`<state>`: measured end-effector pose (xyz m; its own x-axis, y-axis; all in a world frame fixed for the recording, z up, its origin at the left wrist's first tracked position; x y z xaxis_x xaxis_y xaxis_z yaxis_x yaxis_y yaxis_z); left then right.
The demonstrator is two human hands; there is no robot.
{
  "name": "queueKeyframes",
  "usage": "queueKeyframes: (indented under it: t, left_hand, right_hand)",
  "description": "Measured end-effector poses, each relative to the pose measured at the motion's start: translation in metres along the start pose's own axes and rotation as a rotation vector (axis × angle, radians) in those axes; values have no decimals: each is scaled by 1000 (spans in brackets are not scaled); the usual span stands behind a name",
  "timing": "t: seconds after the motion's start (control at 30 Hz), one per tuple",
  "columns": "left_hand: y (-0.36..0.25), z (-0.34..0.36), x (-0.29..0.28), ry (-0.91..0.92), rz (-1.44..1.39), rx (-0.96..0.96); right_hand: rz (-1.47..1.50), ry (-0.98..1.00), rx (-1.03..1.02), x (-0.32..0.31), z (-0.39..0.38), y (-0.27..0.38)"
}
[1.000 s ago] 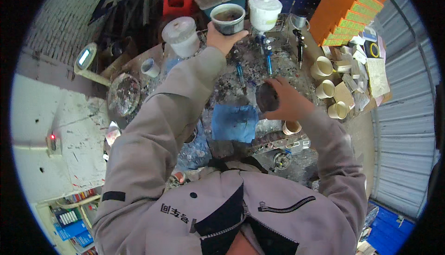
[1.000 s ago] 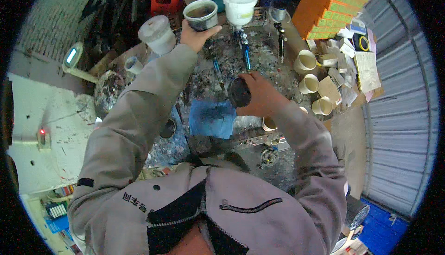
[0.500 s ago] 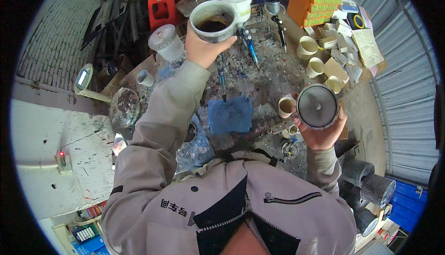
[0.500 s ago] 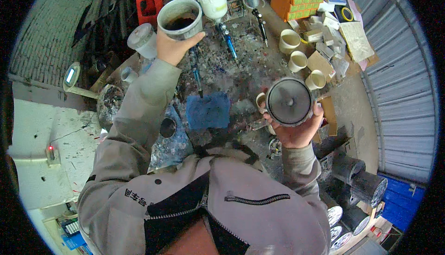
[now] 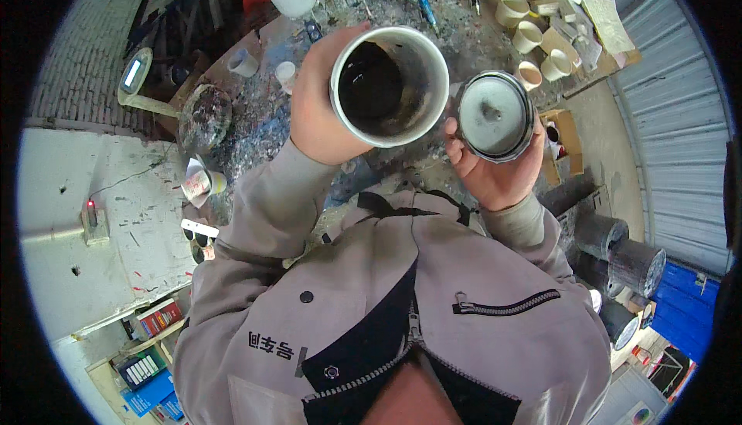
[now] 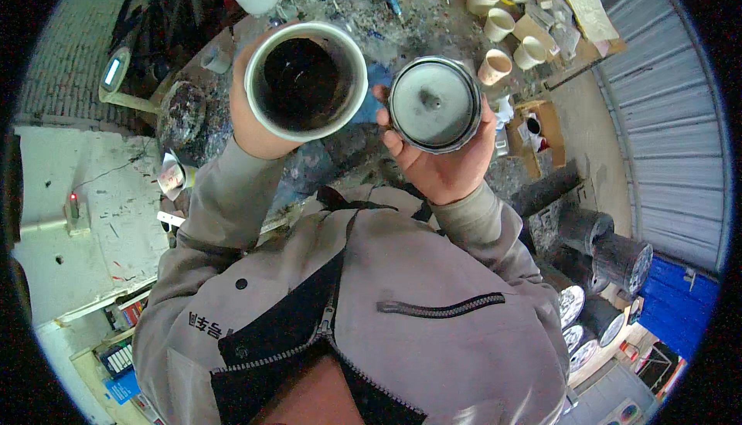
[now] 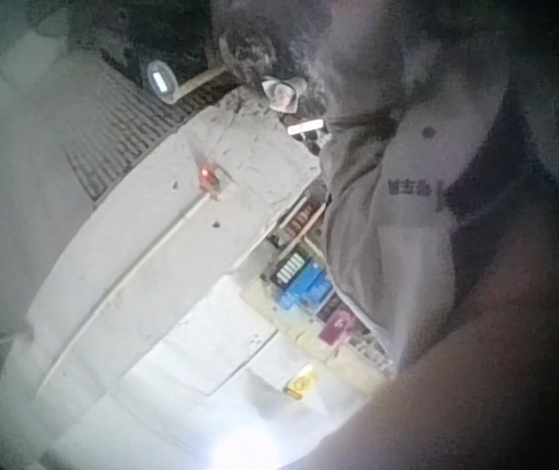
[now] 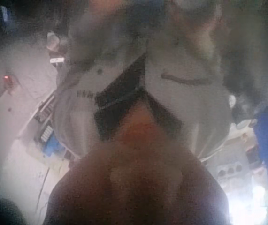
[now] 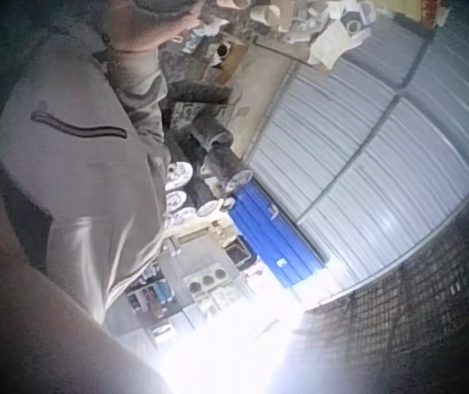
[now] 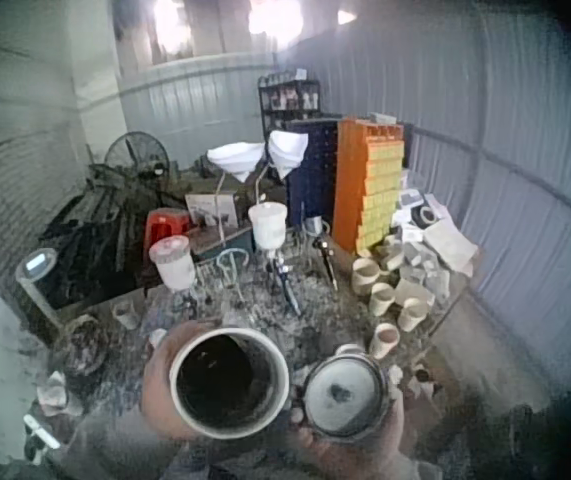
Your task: The person mixes dark paint in small cups using a stir stick, then pours the mixture into a spray gun cup and assembles the spray gun. They handle multiple cups, a pink paint can, and a spray gun on a cluttered workbench.
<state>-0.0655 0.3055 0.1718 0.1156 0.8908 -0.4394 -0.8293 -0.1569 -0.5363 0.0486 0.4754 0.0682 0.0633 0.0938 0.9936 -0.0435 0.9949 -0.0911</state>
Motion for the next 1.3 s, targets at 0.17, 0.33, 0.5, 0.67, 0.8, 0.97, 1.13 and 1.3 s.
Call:
queueKeyframes:
  t: [0.17, 0.33, 0.5, 0.67, 0.8, 0.97, 1.13, 1.3]
  left_hand:
    - [-25, -43, -17, 59, 111, 28]
    - [-37, -77, -14, 27, -24, 27]
    - [-60, -99, 2, -8, -285, -23]
    - [-79, -94, 24, 29, -338, 0]
    - [-113, -79, 56, 18, -463, 46]
    - [-188, -52, 117, 21, -345, 270]
    - [-230, -62, 222, 260, -501, 110]
    - [-290, -92, 301, 368, -375, 318]
  right_hand:
    - [-12, -9, -39, -11, -45, -29]
    - [18, 15, -27, -16, -85, -47]
    - [-68, 45, -81, -3, -115, -45]
    - [-122, 36, -162, 0, -149, -28]
    - [-125, 81, -218, 2, -184, 3]
    - [-125, 109, -322, 9, -253, 58]
    - [-129, 93, -576, 12, -340, 125]
    - [-215, -23, -838, 15, -424, 182]
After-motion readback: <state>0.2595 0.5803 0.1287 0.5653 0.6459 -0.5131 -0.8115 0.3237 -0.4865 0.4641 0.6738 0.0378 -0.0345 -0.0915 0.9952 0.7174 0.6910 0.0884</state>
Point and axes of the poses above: each hand's wrist, its own z-axis towards the middle knuckle, its own x-axis out of the palm, y = z × x, the point moved 9 cm from there along z, towards the middle knuckle, and after that the axes turned 10 degrees about z, right-handed, at the moved point
